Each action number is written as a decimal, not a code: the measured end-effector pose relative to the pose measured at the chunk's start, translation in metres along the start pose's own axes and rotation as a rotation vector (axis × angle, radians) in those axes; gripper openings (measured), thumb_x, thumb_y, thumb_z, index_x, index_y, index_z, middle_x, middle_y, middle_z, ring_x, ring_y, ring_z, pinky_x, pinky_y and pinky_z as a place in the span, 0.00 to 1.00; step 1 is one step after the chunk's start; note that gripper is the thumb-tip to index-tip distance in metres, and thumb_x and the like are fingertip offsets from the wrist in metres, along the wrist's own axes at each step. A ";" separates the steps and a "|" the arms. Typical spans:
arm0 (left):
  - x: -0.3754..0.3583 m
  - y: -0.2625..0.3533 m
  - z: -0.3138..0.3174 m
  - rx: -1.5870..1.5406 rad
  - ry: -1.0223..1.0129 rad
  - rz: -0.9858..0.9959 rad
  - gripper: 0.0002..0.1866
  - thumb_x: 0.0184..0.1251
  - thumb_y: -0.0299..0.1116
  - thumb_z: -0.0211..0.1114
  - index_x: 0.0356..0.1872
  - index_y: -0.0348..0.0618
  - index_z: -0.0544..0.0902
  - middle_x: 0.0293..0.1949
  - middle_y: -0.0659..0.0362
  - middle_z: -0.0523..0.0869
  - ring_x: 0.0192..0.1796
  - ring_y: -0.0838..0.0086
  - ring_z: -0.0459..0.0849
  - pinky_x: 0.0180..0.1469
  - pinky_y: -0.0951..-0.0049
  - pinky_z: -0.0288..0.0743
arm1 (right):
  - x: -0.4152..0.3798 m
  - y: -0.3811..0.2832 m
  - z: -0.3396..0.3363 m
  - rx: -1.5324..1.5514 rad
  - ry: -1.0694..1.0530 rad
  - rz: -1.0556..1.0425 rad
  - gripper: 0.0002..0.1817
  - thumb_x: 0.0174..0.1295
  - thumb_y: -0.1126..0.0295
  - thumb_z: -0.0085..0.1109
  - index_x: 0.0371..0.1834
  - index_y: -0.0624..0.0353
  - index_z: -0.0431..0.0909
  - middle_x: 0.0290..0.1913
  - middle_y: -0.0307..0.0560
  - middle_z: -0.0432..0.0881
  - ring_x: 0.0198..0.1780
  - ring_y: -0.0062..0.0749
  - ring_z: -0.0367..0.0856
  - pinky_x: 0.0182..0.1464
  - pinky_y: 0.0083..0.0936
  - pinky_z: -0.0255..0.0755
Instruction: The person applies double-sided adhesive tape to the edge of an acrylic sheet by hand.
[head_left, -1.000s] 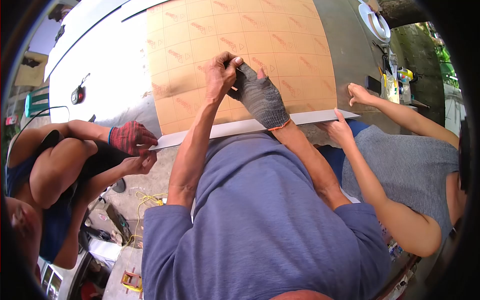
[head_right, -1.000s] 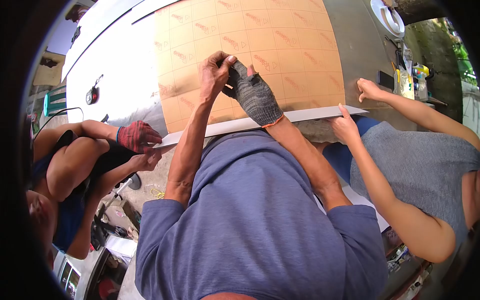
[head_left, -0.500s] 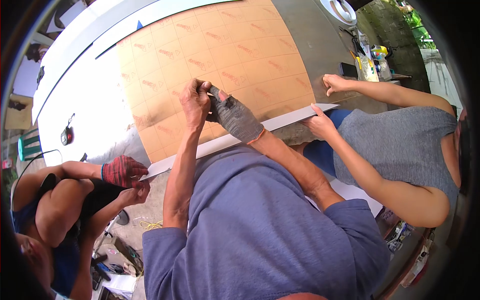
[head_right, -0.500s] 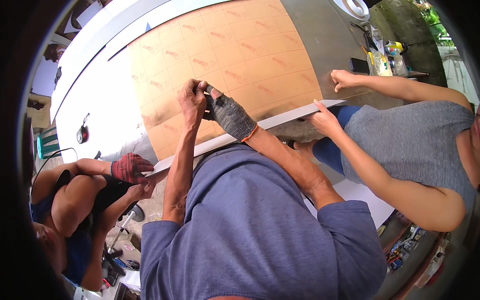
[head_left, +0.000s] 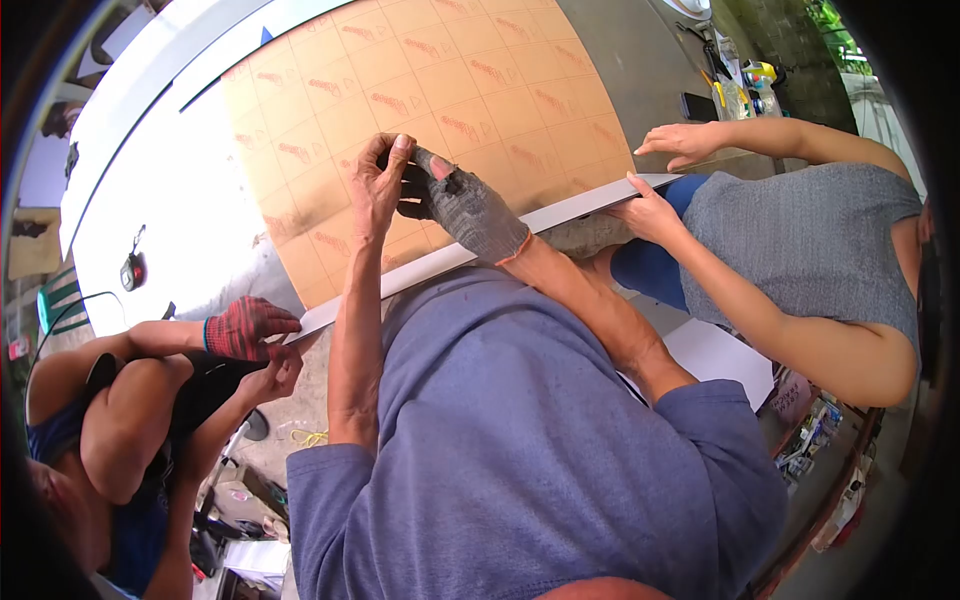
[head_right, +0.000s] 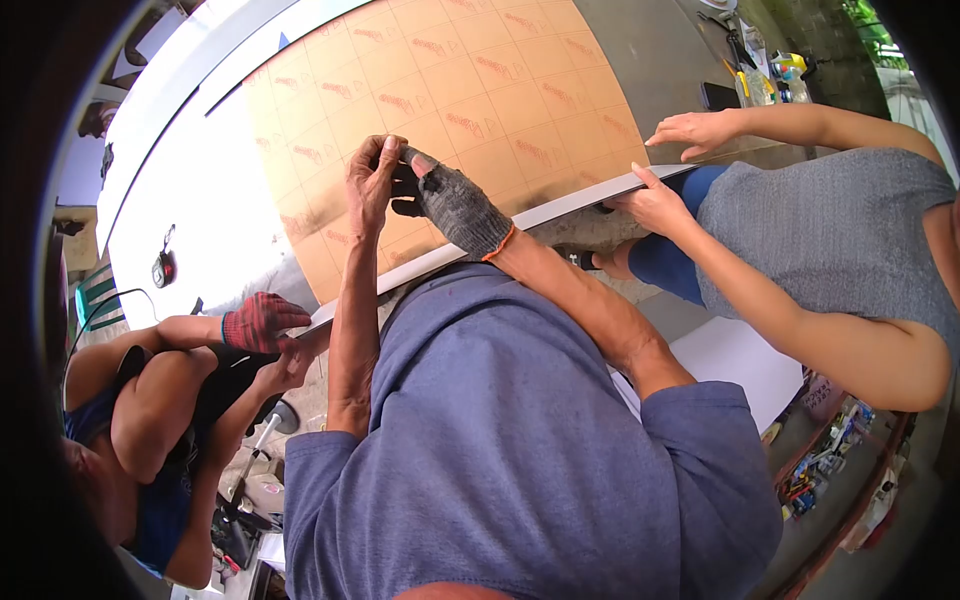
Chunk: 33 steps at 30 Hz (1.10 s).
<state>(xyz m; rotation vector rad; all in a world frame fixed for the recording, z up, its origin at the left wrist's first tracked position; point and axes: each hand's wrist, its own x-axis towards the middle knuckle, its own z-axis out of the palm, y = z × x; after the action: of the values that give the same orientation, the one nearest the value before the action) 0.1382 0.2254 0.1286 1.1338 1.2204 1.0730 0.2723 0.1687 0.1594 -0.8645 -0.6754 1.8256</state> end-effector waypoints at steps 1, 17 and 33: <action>-0.001 0.001 0.000 -0.062 -0.026 -0.020 0.16 0.76 0.44 0.63 0.42 0.38 0.85 0.29 0.67 0.82 0.30 0.86 0.76 0.35 0.82 0.73 | -0.002 0.000 0.001 0.007 0.017 0.010 0.28 0.79 0.50 0.42 0.71 0.59 0.68 0.56 0.46 0.81 0.54 0.29 0.82 0.58 0.33 0.80; -0.007 -0.002 0.004 0.211 0.129 0.038 0.15 0.74 0.40 0.64 0.35 0.37 0.86 0.29 0.64 0.86 0.32 0.83 0.78 0.36 0.77 0.73 | -0.004 -0.003 0.007 0.072 -0.071 0.035 0.29 0.79 0.51 0.42 0.75 0.57 0.62 0.61 0.46 0.77 0.58 0.29 0.80 0.61 0.34 0.77; 0.012 0.000 -0.009 0.519 0.434 0.262 0.07 0.67 0.26 0.61 0.30 0.39 0.83 0.24 0.48 0.84 0.27 0.59 0.84 0.33 0.63 0.74 | -0.013 -0.004 0.020 -0.011 -0.140 0.138 0.31 0.78 0.53 0.45 0.79 0.54 0.56 0.66 0.40 0.72 0.66 0.24 0.71 0.63 0.30 0.71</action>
<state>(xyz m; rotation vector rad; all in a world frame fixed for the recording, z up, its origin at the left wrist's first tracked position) 0.1299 0.2377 0.1269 1.5363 1.7984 1.2825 0.2622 0.1569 0.1783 -0.8120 -0.7293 2.0222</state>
